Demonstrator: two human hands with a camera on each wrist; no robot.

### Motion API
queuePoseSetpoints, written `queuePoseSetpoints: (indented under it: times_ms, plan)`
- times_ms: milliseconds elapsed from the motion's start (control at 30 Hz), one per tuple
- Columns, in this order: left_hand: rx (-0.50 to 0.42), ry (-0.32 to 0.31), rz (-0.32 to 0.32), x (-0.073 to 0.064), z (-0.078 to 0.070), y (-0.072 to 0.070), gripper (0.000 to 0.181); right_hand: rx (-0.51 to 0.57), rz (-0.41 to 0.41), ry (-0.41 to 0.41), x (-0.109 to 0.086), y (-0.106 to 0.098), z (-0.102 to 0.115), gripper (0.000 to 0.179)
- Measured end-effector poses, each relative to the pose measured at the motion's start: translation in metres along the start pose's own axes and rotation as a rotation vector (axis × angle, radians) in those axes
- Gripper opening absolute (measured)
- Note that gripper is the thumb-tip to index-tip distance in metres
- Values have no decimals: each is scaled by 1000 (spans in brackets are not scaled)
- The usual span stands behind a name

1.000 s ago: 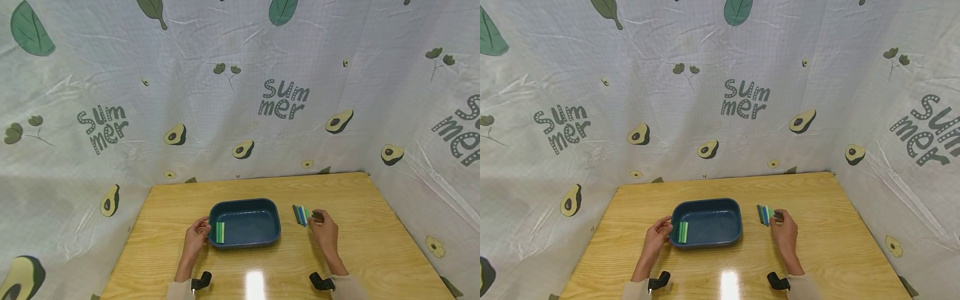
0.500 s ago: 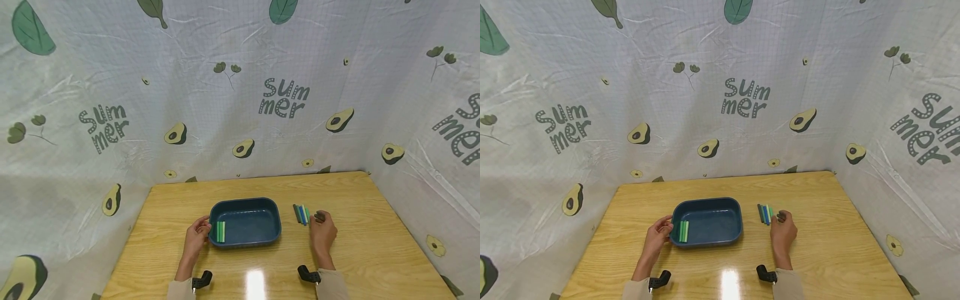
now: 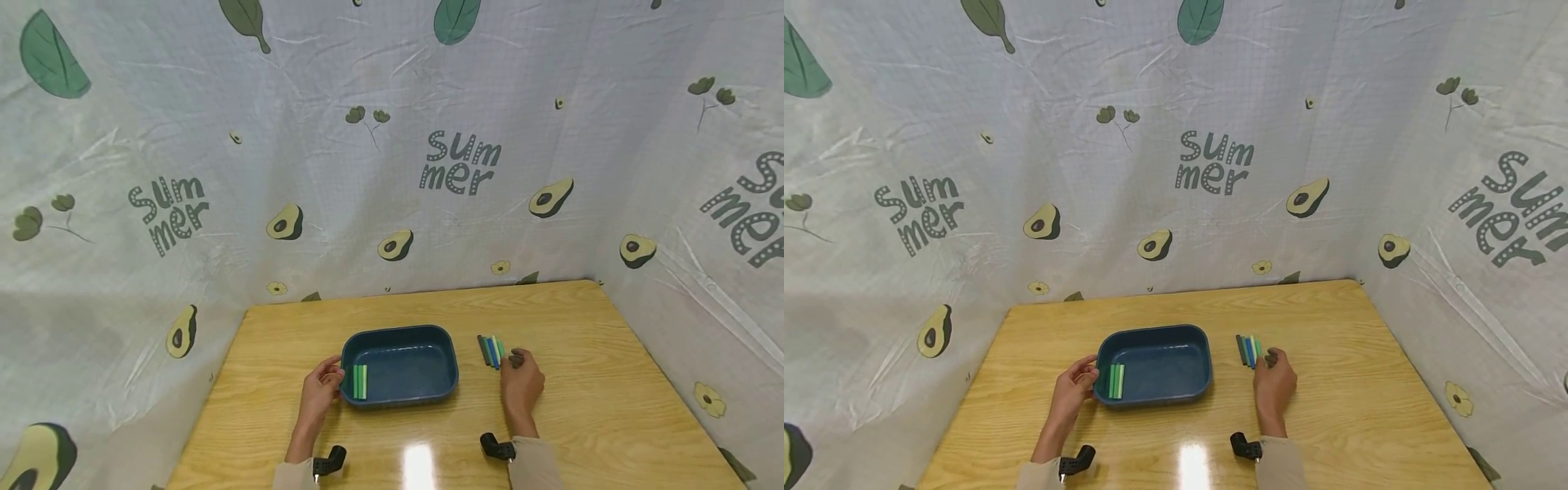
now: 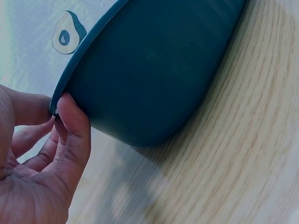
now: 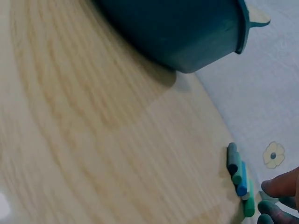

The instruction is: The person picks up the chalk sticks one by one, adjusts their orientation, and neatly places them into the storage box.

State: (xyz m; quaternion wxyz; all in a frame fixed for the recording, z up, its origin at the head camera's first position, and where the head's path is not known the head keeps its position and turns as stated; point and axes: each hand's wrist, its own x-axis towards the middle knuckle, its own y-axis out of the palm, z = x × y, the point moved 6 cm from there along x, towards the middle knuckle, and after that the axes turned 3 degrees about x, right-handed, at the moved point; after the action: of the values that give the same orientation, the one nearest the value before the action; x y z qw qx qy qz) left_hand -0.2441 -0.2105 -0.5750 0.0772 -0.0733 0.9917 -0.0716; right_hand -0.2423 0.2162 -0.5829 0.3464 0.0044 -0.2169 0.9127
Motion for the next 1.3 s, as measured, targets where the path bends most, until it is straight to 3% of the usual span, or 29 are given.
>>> queuePoseSetpoints:
  times_ms: [400,1000,1167,1300]
  plan:
    - [-15,5,10,0,2,1,36,-86,2,3,1,4,-4,27]
    - [-33,10,30,2,3,1,40,-122,11,-67,1,1,-1,23]
    - [-39,-2,33,3,4,1,41,-118,40,-89,2,1,2,24]
    - [-36,-8,34,5,6,1,41,-98,80,-54,3,0,2,26]
